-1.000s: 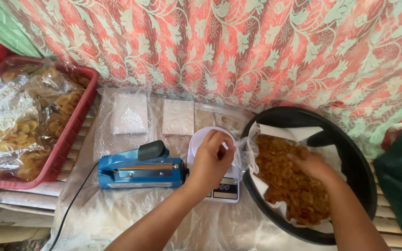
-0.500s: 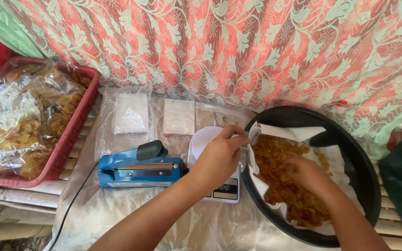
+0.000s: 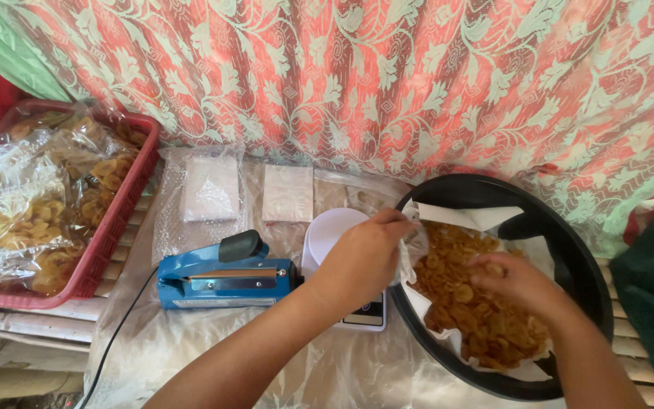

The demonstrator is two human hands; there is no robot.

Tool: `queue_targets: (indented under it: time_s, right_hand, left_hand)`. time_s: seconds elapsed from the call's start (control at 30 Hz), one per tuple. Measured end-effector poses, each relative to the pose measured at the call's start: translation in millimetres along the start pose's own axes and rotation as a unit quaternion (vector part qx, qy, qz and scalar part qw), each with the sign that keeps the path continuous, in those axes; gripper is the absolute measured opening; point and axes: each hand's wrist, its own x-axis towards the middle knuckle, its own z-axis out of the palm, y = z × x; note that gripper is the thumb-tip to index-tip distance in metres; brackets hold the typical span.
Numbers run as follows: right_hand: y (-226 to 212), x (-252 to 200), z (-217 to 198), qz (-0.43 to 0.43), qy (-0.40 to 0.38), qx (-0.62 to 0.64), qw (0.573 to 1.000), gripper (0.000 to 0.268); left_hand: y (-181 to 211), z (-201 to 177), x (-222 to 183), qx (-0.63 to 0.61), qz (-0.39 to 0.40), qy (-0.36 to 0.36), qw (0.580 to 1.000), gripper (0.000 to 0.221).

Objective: The person takes portions of dry fruit from a bowl by hand, places them on a digital scale to check the weight, and then puts the fruit into small plastic bags before using a heat sealer to close the bags.

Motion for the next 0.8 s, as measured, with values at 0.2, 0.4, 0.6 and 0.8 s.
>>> queue_targets:
  time_s: [0.2, 0.4, 0.6, 0.8]
  right_hand:
    - [-60.0, -28.1, -46.9, 0.22, 0.016, 0.469, 0.855, 0.04]
    - [-108.9, -39.3, -62.4, 0.032, 0.017, 0.583, 0.811, 0.04]
    - [-120.2, -27.6, -64.2, 0.15, 0.02, 0.541, 0.827, 0.038]
    - [-96.8, -20.0, -64.5, 0.179, -0.025, 0.498, 0.848, 0.045]
  left_hand:
    - [15.8, 34.8, 17.8, -0.039, -0.003, -0.021, 0.999, 0.041]
    - [16.5, 89.3, 34.8, -0.045, -0.079, -0.056, 0.994, 0.036]
    - [-1.0, 115.1, 39.0, -0.09, -0.078, -0.001, 0.993, 0.04]
    - [-7.0, 134.2, 38.1, -0.09, -0.083, -0.055, 0.991, 0.047]
